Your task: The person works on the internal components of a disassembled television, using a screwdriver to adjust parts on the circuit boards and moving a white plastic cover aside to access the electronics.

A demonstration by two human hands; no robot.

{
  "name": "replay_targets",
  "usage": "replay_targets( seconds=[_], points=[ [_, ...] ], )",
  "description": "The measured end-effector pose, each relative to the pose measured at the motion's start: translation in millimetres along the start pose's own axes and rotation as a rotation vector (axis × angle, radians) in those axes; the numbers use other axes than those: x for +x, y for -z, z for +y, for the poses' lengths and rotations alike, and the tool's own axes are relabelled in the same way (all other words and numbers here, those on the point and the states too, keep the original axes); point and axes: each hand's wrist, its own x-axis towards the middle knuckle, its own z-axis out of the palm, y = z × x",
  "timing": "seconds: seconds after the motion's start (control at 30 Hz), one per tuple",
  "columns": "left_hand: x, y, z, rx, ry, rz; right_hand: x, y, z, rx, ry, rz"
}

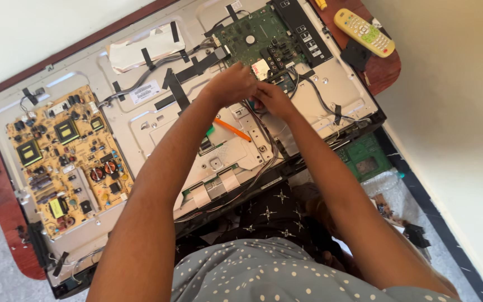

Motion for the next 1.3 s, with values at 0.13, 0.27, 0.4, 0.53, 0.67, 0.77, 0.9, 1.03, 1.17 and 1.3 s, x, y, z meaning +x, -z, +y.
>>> replay_targets(
  seconds=[0.13,0.27,0.4,0.53,0.67,0.77,0.9,1.03,1.17,1.3],
  points=[
    [2.1,-4.5,-9.8,-0.277,0.078,-0.100,-3.5,1.0,-64.2,-0.052,-0.057,-0.108],
    [7.5,-15.3,3.5,-0.401,0.327,-0.176,-23.4,-16.5,-92.0,-0.267,0.123,0.061],
    [33.1,-29.3,12.8,-0.541,0.763,-0.427,-34.3,-37.1,-97.9,-0.501,0.357,0.318],
    [41.3,-27.3,12.6,-0.740,1.075,-0.474,-23.1,-41.7,-102.7,-0.681,0.369,0.377],
    [29.4,-11.2,11.3,-0.820,1.140,-0.427,-7.3,-24.6,-98.1,-0.704,0.438,0.179],
    [26.0,4.4,7.8,-0.826,1.059,-0.244,3.9,-4.6,-95.8,-0.580,0.280,0.080],
    [30.9,16.5,8.5,-0.674,0.893,-0.230,4.9,7.2,-85.7,-0.442,0.211,-0.005],
    [24.2,15.2,17.2,-0.740,0.961,0.097,-6.8,14.8,-69.7,-0.169,0.083,0.030],
    [4.7,14.4,40.5,-0.867,1.012,0.415,-22.9,25.5,-64.9,0.176,0.128,0.241],
    [-34.1,25.9,84.3,-0.910,1.013,0.365,-37.3,9.7,-78.6,0.092,0.182,0.306]
  ],
)
